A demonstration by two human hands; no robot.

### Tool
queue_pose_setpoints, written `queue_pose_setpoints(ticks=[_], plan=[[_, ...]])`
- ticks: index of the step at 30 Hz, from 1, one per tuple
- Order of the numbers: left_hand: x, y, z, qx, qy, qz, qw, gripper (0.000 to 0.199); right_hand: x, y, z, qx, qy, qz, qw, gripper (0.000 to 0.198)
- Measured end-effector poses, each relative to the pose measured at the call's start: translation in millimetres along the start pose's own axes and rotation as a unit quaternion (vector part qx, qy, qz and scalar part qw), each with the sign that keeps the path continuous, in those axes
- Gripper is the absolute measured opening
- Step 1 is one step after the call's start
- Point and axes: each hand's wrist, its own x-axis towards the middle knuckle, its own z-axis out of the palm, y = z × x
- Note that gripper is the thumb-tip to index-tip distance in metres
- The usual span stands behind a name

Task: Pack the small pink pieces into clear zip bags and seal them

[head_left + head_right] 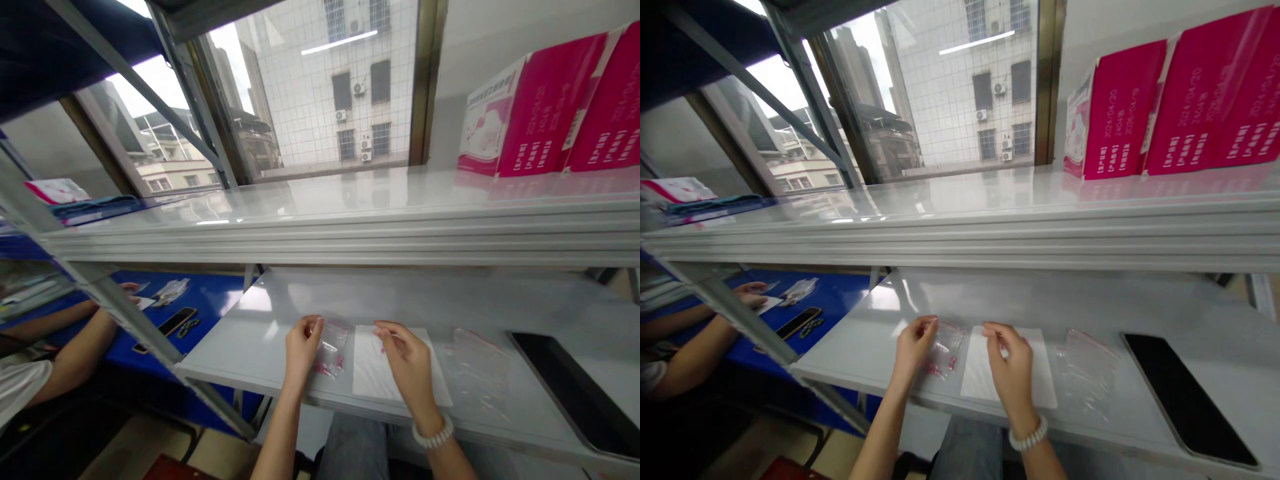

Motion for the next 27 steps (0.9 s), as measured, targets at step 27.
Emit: queue_pose_setpoints(ticks=[27], plan=[[-99.9, 79.2, 164.3, 0.005, -0.201, 0.116, 0.973, 0.022, -28.4, 15.0, -154.9, -0.328, 0.140, -0.218, 0.908, 0.022]])
